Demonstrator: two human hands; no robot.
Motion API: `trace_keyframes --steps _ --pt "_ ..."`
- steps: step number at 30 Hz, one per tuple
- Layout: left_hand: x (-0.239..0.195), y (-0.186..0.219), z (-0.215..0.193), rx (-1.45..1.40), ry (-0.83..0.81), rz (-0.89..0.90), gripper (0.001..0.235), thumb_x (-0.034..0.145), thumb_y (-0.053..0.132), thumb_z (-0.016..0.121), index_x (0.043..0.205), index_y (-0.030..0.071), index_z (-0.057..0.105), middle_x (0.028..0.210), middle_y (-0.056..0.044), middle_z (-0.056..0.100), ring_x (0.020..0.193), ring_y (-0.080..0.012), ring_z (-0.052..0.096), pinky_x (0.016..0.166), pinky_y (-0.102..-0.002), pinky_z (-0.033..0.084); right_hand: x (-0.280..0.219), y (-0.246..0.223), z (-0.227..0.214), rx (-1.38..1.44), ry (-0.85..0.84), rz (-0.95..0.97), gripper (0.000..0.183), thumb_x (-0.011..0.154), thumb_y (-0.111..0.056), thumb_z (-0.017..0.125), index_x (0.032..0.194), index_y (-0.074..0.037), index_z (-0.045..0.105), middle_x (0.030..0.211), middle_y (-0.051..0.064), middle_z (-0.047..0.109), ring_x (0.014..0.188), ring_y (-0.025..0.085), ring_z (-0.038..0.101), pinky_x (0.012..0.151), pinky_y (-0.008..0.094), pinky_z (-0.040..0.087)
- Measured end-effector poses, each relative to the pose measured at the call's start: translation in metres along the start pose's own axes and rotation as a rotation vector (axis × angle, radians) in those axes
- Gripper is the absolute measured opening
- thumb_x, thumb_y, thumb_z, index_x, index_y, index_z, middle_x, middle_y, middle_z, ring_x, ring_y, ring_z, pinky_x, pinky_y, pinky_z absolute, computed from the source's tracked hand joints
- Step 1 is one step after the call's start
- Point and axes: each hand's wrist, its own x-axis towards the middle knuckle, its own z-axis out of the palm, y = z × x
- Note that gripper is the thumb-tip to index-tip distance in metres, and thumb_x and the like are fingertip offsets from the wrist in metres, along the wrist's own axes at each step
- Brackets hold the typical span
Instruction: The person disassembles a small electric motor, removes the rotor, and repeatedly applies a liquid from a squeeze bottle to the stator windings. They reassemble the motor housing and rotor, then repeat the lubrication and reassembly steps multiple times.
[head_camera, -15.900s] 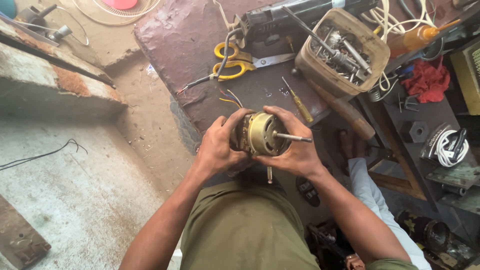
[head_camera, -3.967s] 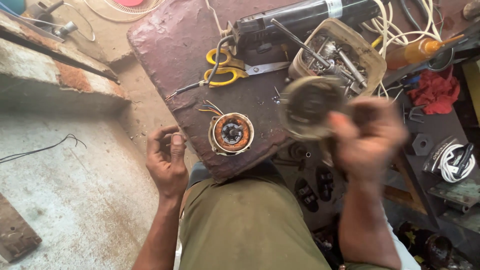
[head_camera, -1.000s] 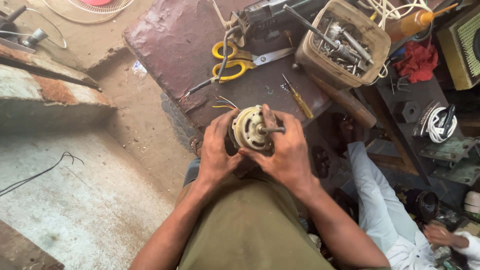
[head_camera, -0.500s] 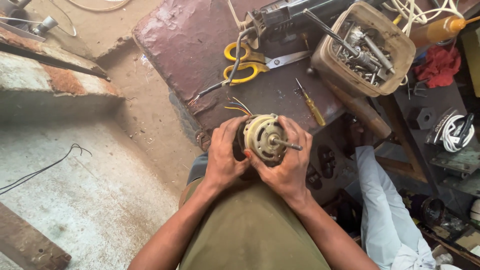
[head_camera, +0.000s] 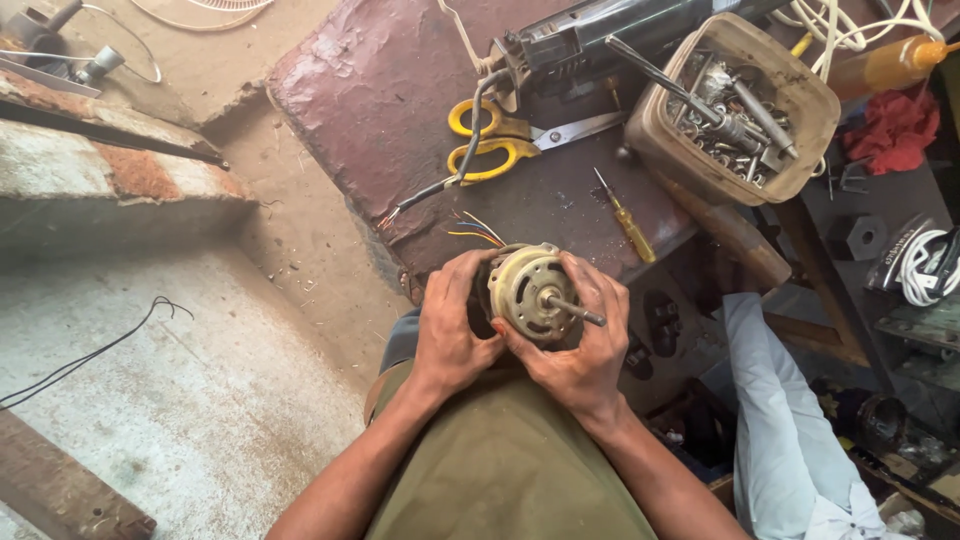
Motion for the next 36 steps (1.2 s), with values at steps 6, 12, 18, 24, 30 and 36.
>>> trace_keyframes --steps 6,12,18,24,30,36 --pt "-0.003 0.0 0.0 0.027 0.004 0.021 0.088 0.066 0.016 0.086 0.143 0.002 0.046 0.139 -0.018 0.058 0.127 -0.0376 0.056 0.109 -0.046 0.043 0.003 0.013 -0.008 0.106 -0.066 -0.088 0.089 0.071 -0.029 0.098 0.141 0.0 0.052 0.136 0.018 0.061 0.125 0.035 0.059 0.108 0.046 0.051" --pt "-0.005 -0.002 -0.003 -0.008 -0.017 0.051 0.092 0.062 0.018 0.086 0.142 0.002 0.045 0.138 -0.017 0.058 0.127 -0.0385 0.056 0.108 -0.047 0.042 0.006 0.018 -0.013 0.124 -0.108 -0.162 0.088 0.07 -0.029 0.098 0.14 -0.002 0.053 0.138 0.017 0.061 0.125 0.034 0.059 0.108 0.046 0.051" --pt "-0.006 0.001 0.005 0.037 0.05 0.013 0.077 0.073 0.019 0.083 0.14 0.002 0.05 0.135 -0.018 0.059 0.122 -0.0372 0.057 0.106 -0.046 0.045 -0.006 -0.003 -0.002 0.027 0.019 0.036 0.087 0.07 -0.029 0.098 0.139 0.001 0.053 0.134 0.016 0.062 0.124 0.034 0.058 0.107 0.046 0.05" --pt "-0.008 0.002 0.008 0.058 0.099 0.057 0.068 0.079 0.018 0.081 0.139 0.002 0.051 0.134 -0.018 0.06 0.123 -0.0367 0.058 0.106 -0.045 0.045 -0.009 -0.004 0.006 -0.029 0.064 0.016 0.087 0.071 -0.036 0.098 0.134 0.001 0.051 0.124 0.015 0.058 0.116 0.031 0.056 0.101 0.046 0.044" --pt "-0.009 0.006 0.008 0.05 0.101 0.029 0.067 0.078 0.014 0.08 0.139 0.002 0.053 0.134 -0.017 0.062 0.122 -0.0366 0.059 0.106 -0.045 0.047 -0.013 0.001 0.009 -0.078 0.056 -0.011 0.087 0.072 -0.042 0.097 0.132 0.001 0.05 0.119 0.014 0.056 0.11 0.03 0.053 0.096 0.048 0.042" --pt "-0.009 0.006 0.007 0.043 0.105 0.028 0.066 0.08 0.016 0.081 0.139 0.002 0.054 0.135 -0.019 0.063 0.12 -0.0374 0.061 0.105 -0.045 0.048 -0.012 0.01 0.01 -0.035 0.025 -0.072 0.08 0.073 -0.042 0.096 0.127 -0.003 0.052 0.123 0.014 0.055 0.115 0.03 0.051 0.098 0.049 0.041"
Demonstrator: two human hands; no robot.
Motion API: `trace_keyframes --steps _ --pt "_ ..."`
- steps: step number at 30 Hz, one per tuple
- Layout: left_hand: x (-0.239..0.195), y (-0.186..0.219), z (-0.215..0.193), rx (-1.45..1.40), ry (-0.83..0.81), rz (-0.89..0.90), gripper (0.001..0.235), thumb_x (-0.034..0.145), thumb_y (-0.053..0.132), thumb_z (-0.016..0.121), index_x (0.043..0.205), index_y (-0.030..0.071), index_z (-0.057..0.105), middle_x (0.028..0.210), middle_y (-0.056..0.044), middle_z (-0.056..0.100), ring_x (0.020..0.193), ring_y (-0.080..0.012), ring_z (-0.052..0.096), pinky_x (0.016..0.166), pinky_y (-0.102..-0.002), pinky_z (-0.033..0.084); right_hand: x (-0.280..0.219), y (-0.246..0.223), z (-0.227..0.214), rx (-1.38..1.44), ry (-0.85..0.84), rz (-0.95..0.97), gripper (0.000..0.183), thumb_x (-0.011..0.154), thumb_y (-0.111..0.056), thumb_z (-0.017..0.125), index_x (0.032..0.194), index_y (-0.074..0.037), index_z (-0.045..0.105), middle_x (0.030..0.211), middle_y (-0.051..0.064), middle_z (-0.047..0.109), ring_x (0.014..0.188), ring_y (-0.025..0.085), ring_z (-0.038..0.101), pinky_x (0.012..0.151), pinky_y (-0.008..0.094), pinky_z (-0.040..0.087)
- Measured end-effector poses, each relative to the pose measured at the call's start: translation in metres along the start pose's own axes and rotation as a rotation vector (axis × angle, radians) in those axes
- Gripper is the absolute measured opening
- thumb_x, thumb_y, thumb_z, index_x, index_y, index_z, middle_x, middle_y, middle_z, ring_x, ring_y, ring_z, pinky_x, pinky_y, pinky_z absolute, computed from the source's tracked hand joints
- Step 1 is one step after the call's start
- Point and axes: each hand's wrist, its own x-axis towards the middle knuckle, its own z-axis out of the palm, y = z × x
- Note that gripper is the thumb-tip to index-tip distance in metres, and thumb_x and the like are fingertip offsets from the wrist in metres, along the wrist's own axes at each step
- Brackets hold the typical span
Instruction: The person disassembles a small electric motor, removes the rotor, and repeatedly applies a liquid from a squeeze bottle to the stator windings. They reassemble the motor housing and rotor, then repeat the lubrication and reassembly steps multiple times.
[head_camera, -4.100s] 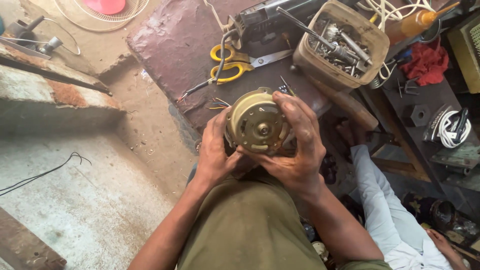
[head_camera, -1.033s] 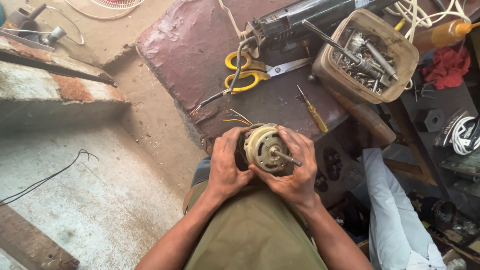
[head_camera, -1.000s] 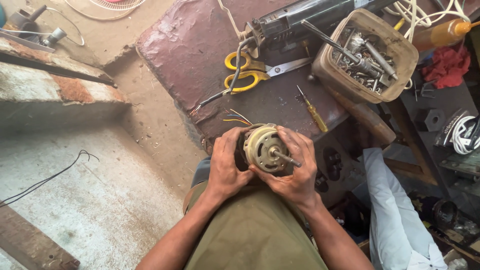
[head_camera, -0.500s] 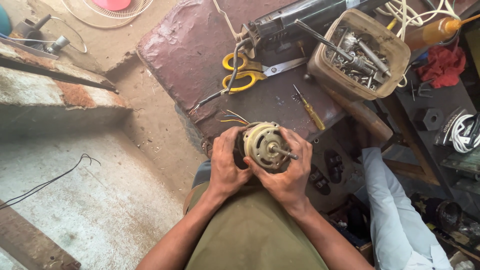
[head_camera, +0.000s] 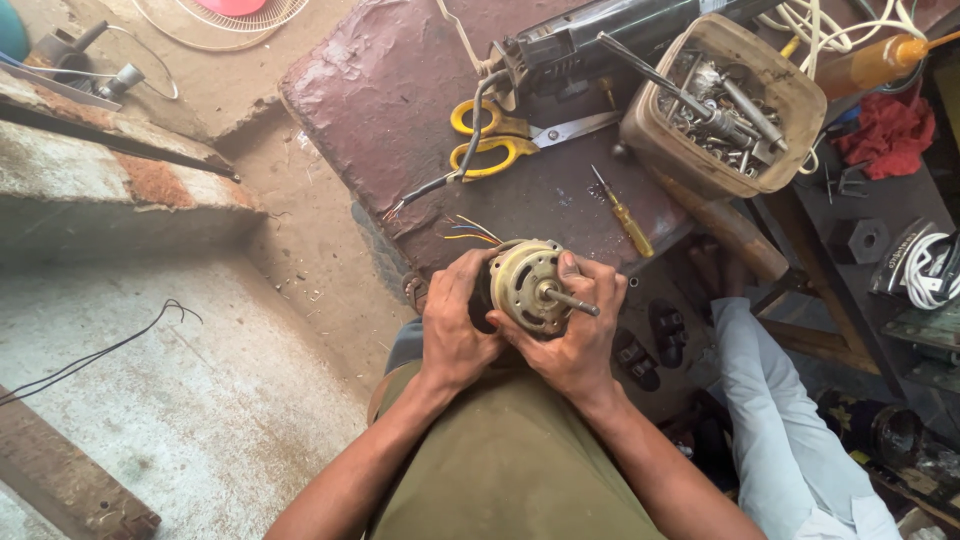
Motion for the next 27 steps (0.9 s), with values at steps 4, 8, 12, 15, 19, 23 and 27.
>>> trace_keyframes --steps 4,8,12,15,19,23,27 --pt "-0.001 0.001 -0.003 -0.004 -0.045 -0.021 0.075 0.075 0.015 0.08 0.143 0.003 0.052 0.139 -0.019 0.06 0.124 -0.0381 0.059 0.109 -0.046 0.047 -0.004 0.002 0.001 0.059 0.002 -0.001 0.087 0.077 -0.041 0.095 0.135 0.0 0.047 0.124 0.014 0.053 0.117 0.031 0.051 0.101 0.049 0.04" --pt "-0.001 0.009 -0.02 -0.11 -0.173 -0.083 0.093 0.069 0.018 0.079 0.152 -0.001 0.043 0.149 -0.022 0.052 0.135 -0.0403 0.05 0.114 -0.049 0.039 -0.004 0.019 -0.02 0.416 -0.151 0.236 0.081 0.078 -0.038 0.088 0.138 0.002 0.05 0.131 0.017 0.054 0.121 0.03 0.052 0.105 0.045 0.045" --pt "0.002 0.018 -0.01 -0.324 -0.131 -0.607 0.082 0.085 0.04 0.075 0.151 0.002 0.041 0.141 -0.019 0.049 0.128 -0.0263 0.056 0.102 -0.038 0.051 -0.008 0.05 -0.028 0.868 -0.243 0.73 0.061 0.097 -0.042 0.068 0.139 0.0 0.056 0.134 0.012 0.062 0.119 0.018 0.063 0.098 0.035 0.054" --pt "0.004 0.018 0.004 -0.242 -0.134 -0.679 0.074 0.084 0.04 0.079 0.141 0.001 0.052 0.129 -0.019 0.054 0.115 -0.0247 0.063 0.1 -0.037 0.054 -0.014 0.07 -0.012 1.007 -0.349 0.935 0.058 0.098 -0.043 0.063 0.136 0.001 0.06 0.127 0.016 0.065 0.11 0.017 0.066 0.09 0.034 0.056" --pt "-0.006 0.008 0.001 -0.66 -0.085 -0.686 0.074 0.082 0.031 0.081 0.14 -0.003 0.049 0.124 -0.017 0.066 0.112 -0.0232 0.065 0.099 -0.038 0.055 -0.021 0.077 -0.006 0.91 -0.444 0.799 0.064 0.097 -0.046 0.069 0.136 0.004 0.063 0.124 0.019 0.071 0.112 0.019 0.067 0.099 0.034 0.053" --pt "-0.008 -0.004 -0.006 -0.707 -0.102 -0.592 0.074 0.083 0.028 0.08 0.142 -0.004 0.048 0.129 -0.016 0.065 0.118 -0.0232 0.065 0.103 -0.037 0.053 -0.01 0.075 -0.008 0.912 -0.548 0.722 0.076 0.086 -0.05 0.075 0.137 0.0 0.05 0.13 0.016 0.062 0.121 0.022 0.061 0.1 0.037 0.053" --pt "-0.013 -0.001 -0.003 -0.769 -0.045 -0.678 0.076 0.081 0.027 0.081 0.143 -0.003 0.049 0.129 -0.014 0.066 0.119 -0.0234 0.065 0.104 -0.038 0.054 -0.003 0.071 -0.007 0.844 -0.602 0.734 0.073 0.083 -0.047 0.078 0.133 -0.002 0.05 0.131 0.016 0.062 0.124 0.023 0.062 0.102 0.039 0.054"
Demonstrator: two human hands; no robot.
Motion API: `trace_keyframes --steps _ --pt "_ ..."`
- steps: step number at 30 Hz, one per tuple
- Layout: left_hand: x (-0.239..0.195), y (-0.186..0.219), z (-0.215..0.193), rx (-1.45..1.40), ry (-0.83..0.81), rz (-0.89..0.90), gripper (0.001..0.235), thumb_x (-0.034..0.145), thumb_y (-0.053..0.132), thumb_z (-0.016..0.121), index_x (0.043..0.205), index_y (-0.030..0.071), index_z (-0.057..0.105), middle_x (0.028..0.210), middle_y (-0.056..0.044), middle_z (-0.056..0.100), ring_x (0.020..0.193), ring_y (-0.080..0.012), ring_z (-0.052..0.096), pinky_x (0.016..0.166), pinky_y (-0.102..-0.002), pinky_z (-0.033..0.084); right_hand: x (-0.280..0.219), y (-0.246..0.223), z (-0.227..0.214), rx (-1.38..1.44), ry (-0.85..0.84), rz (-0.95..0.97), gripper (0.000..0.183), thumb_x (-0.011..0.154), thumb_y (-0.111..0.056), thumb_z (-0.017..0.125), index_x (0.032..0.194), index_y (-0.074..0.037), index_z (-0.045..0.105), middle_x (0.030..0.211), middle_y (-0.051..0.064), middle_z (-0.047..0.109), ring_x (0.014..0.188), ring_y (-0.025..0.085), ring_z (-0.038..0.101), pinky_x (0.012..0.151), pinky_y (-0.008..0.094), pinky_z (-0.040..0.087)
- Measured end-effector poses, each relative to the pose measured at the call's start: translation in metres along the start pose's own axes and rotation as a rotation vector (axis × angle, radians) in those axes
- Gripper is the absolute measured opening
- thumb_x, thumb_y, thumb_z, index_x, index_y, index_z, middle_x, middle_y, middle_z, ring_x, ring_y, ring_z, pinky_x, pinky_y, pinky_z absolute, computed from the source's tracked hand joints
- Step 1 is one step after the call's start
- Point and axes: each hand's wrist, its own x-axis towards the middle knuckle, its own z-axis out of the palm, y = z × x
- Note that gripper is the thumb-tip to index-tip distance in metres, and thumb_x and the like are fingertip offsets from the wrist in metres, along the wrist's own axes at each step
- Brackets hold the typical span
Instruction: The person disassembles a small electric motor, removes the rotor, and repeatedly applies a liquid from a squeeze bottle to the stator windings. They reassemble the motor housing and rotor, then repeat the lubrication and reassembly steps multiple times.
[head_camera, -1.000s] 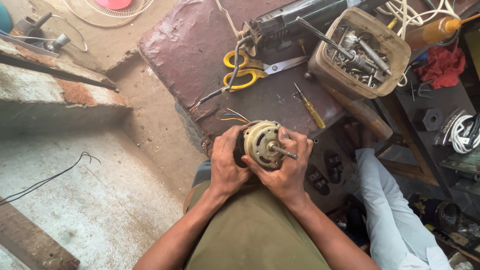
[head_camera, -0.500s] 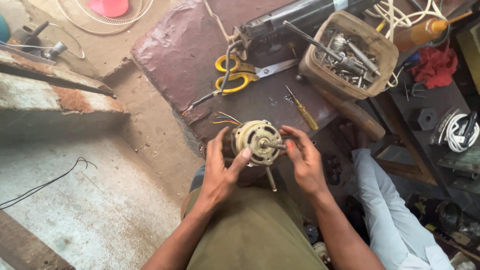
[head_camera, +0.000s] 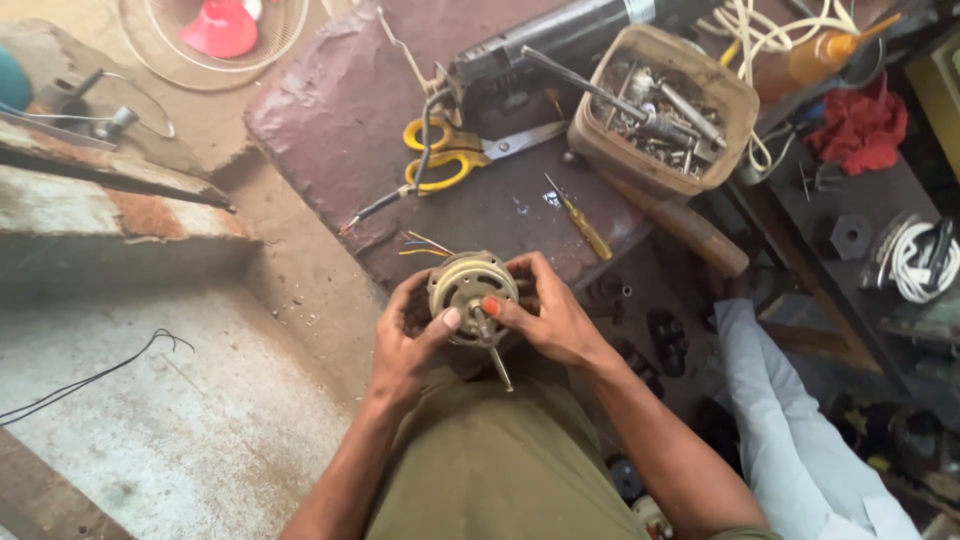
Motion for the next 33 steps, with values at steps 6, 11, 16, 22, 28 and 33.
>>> trace_keyframes --steps 6,11,16,22,28,33 --pt "-0.033 0.032 0.002 0.157 -0.157 0.292 0.092 0.077 0.031 0.088 0.152 -0.003 0.046 0.14 -0.022 0.042 0.13 -0.0292 0.058 0.108 -0.041 0.054 -0.022 -0.029 -0.008 0.375 -0.241 -0.242 0.081 0.073 -0.013 0.096 0.132 -0.006 0.041 0.143 0.018 0.046 0.136 0.024 0.05 0.116 0.043 0.045" --pt "-0.052 0.066 0.0 0.308 -0.34 0.538 0.117 0.067 0.037 0.094 0.158 -0.001 0.031 0.16 -0.02 0.022 0.15 -0.0326 0.034 0.124 -0.047 0.038 -0.052 -0.063 -0.002 0.263 -0.22 -0.63 0.088 0.069 -0.009 0.098 0.137 -0.01 0.043 0.16 0.022 0.041 0.149 0.027 0.046 0.128 0.044 0.04" --pt "-0.05 0.061 0.025 0.028 -0.459 0.578 0.143 0.064 0.042 0.102 0.167 0.006 0.009 0.168 -0.017 0.023 0.16 -0.0318 0.035 0.135 -0.048 0.034 -0.067 -0.084 0.007 0.091 -0.225 -0.789 0.088 0.069 -0.017 0.098 0.14 -0.013 0.045 0.155 0.025 0.042 0.15 0.033 0.045 0.127 0.048 0.041" --pt "-0.059 0.053 0.025 0.011 -0.433 0.536 0.137 0.059 0.032 0.105 0.162 0.002 0.019 0.154 -0.016 0.04 0.148 -0.0312 0.045 0.128 -0.044 0.039 -0.067 -0.076 0.001 0.133 -0.279 -0.809 0.089 0.067 -0.019 0.096 0.14 -0.013 0.046 0.155 0.022 0.044 0.149 0.034 0.05 0.127 0.05 0.044" --pt "-0.034 0.076 -0.003 0.264 -0.464 0.373 0.152 0.054 0.036 0.103 0.165 0.003 0.003 0.158 -0.018 0.04 0.15 -0.0289 0.043 0.125 -0.041 0.036 -0.036 -0.046 0.031 0.704 -0.24 -0.364 0.084 0.068 -0.003 0.098 0.133 -0.009 0.045 0.145 0.017 0.052 0.133 0.028 0.057 0.112 0.045 0.054" --pt "-0.024 0.064 0.009 0.321 -0.251 0.389 0.123 0.06 0.021 0.098 0.158 0.002 0.026 0.146 -0.019 0.053 0.137 -0.0302 0.059 0.115 -0.045 0.052 -0.016 -0.021 0.03 0.691 -0.232 -0.241 0.076 0.073 -0.006 0.093 0.134 -0.009 0.047 0.134 0.009 0.058 0.125 0.02 0.06 0.106 0.038 0.053"
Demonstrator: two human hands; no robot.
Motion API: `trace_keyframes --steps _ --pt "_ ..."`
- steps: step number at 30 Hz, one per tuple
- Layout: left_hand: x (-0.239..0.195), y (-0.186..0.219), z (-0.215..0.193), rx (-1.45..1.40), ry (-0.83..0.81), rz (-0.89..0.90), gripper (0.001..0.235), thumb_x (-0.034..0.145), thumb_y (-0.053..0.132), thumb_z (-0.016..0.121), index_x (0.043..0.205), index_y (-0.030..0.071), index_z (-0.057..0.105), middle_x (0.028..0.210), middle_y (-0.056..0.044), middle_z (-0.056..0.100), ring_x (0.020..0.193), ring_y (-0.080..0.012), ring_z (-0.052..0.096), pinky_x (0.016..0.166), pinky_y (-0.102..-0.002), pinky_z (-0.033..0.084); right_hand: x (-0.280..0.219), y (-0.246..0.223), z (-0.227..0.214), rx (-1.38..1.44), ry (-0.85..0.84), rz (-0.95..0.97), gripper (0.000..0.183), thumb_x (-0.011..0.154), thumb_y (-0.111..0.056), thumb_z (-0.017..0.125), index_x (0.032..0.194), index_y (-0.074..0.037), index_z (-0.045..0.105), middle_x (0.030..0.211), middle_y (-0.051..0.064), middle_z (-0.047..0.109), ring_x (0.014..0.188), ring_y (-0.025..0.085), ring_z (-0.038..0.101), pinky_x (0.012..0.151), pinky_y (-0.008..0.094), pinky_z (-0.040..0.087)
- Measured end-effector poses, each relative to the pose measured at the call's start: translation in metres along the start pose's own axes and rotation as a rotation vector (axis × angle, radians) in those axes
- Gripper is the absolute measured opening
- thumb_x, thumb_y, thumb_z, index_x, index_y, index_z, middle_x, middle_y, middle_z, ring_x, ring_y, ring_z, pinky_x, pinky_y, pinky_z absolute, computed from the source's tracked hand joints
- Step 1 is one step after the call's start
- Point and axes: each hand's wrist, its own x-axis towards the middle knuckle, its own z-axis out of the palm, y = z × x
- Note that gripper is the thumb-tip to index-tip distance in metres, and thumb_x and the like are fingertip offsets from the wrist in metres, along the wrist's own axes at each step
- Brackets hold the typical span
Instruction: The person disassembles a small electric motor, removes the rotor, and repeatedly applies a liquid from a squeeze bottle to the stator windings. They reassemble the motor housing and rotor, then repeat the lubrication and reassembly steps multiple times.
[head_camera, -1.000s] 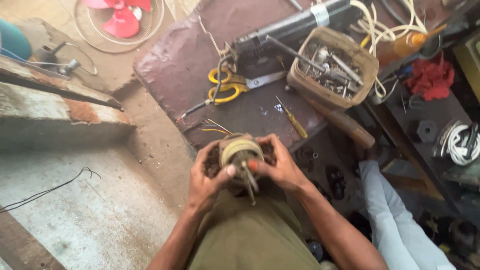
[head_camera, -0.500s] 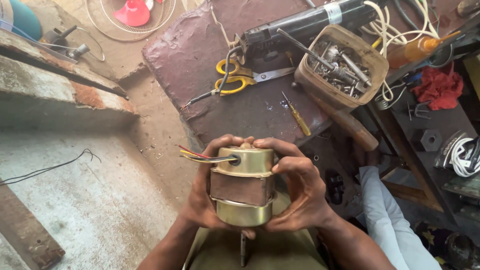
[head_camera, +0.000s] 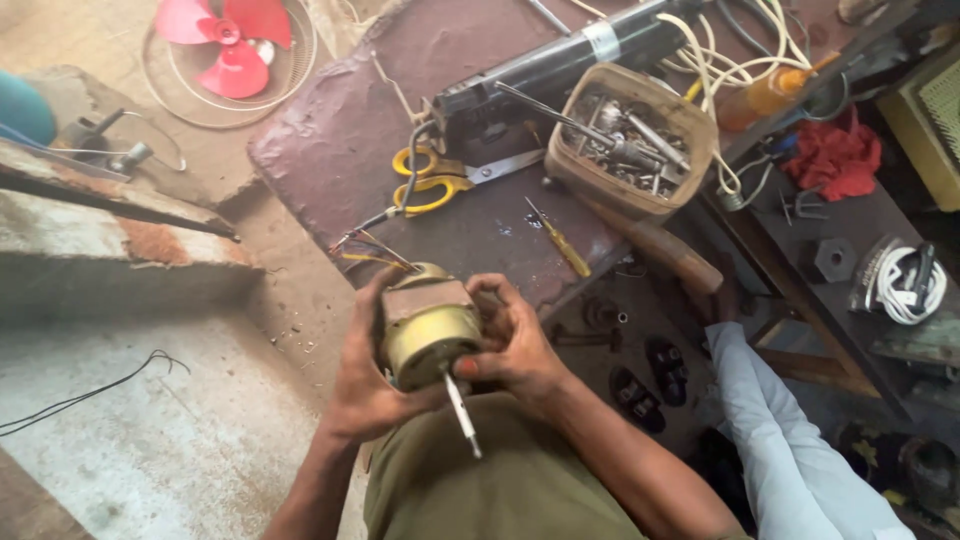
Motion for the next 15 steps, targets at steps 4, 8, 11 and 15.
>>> trace_keyframes --steps 4,8,11,15 --pt "0.013 -0.003 0.006 0.258 0.204 0.057 0.114 0.061 0.023 0.097 0.152 0.005 0.031 0.138 -0.02 0.052 0.13 -0.0317 0.058 0.11 -0.045 0.053 -0.006 -0.01 -0.029 -0.364 0.124 0.212 0.047 0.095 -0.032 0.066 0.134 -0.006 0.064 0.114 0.004 0.074 0.104 0.01 0.067 0.094 0.028 0.055" --pt "0.033 -0.014 0.015 0.811 0.355 0.174 0.101 0.054 0.022 0.094 0.141 0.009 0.046 0.132 -0.02 0.054 0.126 -0.0392 0.052 0.105 -0.05 0.047 -0.031 -0.008 -0.043 -0.584 0.215 0.235 0.043 0.1 -0.039 0.055 0.115 -0.003 0.071 0.086 0.003 0.074 0.079 0.011 0.068 0.076 0.027 0.057" --pt "0.043 -0.023 0.018 0.959 0.323 0.143 0.098 0.051 0.02 0.092 0.14 0.013 0.05 0.132 -0.024 0.051 0.122 -0.0431 0.05 0.103 -0.052 0.044 -0.04 0.005 -0.045 -0.81 0.273 0.125 0.034 0.098 -0.032 0.067 0.106 0.001 0.073 0.083 0.005 0.073 0.075 0.012 0.066 0.068 0.028 0.055" --pt "0.044 -0.025 0.025 1.021 0.298 0.095 0.098 0.051 0.019 0.092 0.14 0.015 0.051 0.131 -0.028 0.048 0.117 -0.045 0.05 0.099 -0.053 0.045 -0.041 0.016 -0.041 -1.155 0.326 -0.167 0.024 0.096 -0.022 0.073 0.101 0.001 0.073 0.085 0.01 0.073 0.072 0.018 0.068 0.063 0.03 0.053"
